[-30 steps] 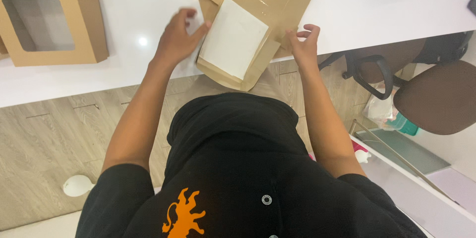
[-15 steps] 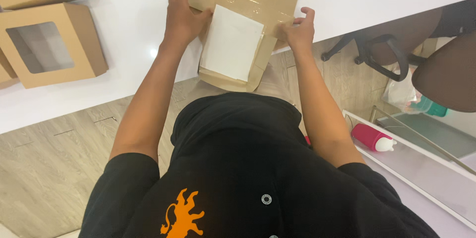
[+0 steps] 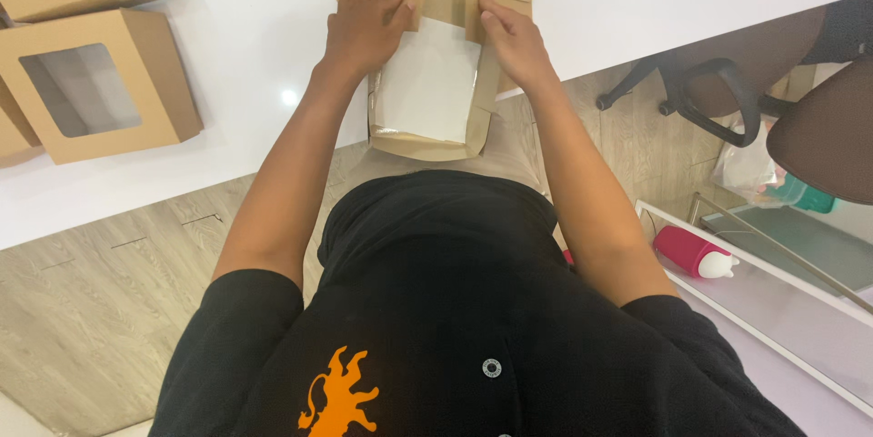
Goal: The person assembles a cardboard bakery box by hand, folding the flaps and tucking in the tabs until the box is formed.
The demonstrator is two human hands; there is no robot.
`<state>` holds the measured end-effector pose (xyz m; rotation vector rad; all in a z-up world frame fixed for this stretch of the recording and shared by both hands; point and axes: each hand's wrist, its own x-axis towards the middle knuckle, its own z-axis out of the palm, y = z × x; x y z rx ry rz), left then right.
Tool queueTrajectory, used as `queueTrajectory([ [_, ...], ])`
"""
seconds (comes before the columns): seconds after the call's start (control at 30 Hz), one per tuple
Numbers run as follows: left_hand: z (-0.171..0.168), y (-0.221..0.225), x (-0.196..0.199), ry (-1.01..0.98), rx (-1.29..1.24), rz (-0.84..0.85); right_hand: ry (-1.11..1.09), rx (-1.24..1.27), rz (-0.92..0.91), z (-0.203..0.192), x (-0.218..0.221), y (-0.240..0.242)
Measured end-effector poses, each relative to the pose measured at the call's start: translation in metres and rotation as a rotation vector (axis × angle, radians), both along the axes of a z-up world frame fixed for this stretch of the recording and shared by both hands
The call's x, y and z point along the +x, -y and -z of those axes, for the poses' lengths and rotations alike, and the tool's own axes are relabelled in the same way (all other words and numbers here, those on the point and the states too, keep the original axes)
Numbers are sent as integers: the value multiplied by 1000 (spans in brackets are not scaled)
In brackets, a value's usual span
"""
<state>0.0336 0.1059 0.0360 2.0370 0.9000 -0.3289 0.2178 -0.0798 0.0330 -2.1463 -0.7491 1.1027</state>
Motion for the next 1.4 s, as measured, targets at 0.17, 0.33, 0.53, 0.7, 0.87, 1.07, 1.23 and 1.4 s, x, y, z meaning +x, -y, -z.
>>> queueTrajectory([
  [0.17,69,10,24,-132,363,165,341,-299,-424,28,-10,-21],
  [0.33,69,-12,32,58,256,17,418,-403,-409,19,9,-33],
  [0.53,-24,-17,-1,-73,-420,-560,-142,-308,461,3,15,-14],
  [0.7,-78,-15,1,-160,-495,-446,-324,-359,417,-68,-13,-35],
  [0.87,-86,-1,-25,-55,-637,-439,-444,-122,481,-39,-9,-7],
  [1.07,-54,22,-89,153,-660,-485,-392,167,356,6,-31,53],
  [1.23,-3,48,-109,452,-560,-475,-396,287,326,-11,-54,55],
  [1.4,0,41,-95,440,-425,-595,-276,144,124,-31,-42,16],
])
